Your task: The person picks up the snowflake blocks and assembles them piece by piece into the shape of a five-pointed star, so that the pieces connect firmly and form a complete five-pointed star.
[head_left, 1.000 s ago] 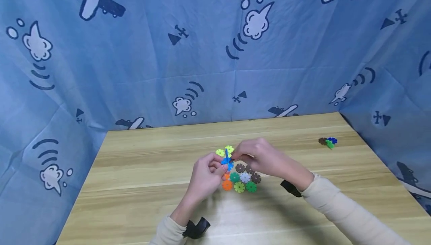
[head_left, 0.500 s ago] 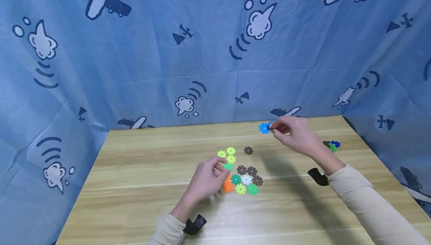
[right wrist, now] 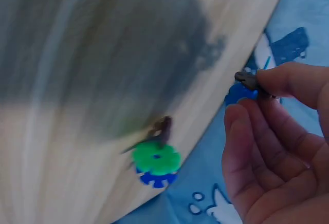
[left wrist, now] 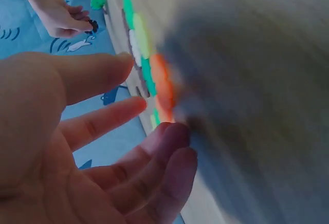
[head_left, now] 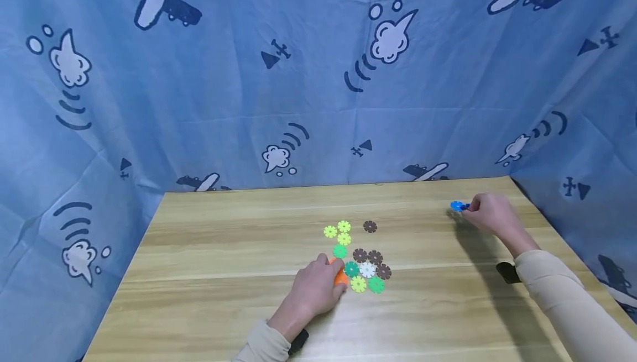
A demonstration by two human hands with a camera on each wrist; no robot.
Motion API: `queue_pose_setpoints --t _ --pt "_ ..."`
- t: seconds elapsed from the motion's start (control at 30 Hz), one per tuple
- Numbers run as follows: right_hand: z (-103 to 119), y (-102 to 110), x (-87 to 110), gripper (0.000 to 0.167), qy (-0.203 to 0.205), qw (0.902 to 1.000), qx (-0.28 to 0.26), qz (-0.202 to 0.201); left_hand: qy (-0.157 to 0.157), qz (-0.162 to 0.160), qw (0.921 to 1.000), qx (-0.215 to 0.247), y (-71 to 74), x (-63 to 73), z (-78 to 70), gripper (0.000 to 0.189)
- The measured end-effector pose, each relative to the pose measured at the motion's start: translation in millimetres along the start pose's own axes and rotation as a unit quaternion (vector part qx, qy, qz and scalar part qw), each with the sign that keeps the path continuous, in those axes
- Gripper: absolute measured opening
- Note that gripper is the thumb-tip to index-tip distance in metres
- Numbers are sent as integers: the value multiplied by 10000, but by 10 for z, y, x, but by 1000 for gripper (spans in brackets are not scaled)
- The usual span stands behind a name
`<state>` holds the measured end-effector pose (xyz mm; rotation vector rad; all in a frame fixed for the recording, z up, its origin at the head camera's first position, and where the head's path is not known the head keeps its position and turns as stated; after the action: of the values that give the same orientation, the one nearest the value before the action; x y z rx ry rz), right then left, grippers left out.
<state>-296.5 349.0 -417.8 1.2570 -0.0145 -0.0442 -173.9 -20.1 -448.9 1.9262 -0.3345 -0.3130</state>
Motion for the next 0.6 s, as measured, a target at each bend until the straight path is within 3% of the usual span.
queue_pose_setpoints --t 0.27,0.43,0.6 --pt "-162 -125 58 24 -204 9987 300 345 -114 -39 9997 -211 -62 -22 -37 27" --pt "-235 -211 86 34 -431 9969 268 597 -254 -142 9986 -434 -76 -34 -60 26" --pt "-244 -225 98 38 -401 9961 347 704 -94 -18 9992 -393 -102 -33 -24 33"
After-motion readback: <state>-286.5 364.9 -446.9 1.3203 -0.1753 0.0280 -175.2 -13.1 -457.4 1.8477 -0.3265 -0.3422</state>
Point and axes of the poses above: each hand's wrist, its own x-axis away from the middle knuckle, its own y-axis out of the back of the hand, z = x × y, the point moved 10 cm from there along -x, towards the middle knuckle, and after that the axes turned 6 degrees about -z, right-handed, at the moved point
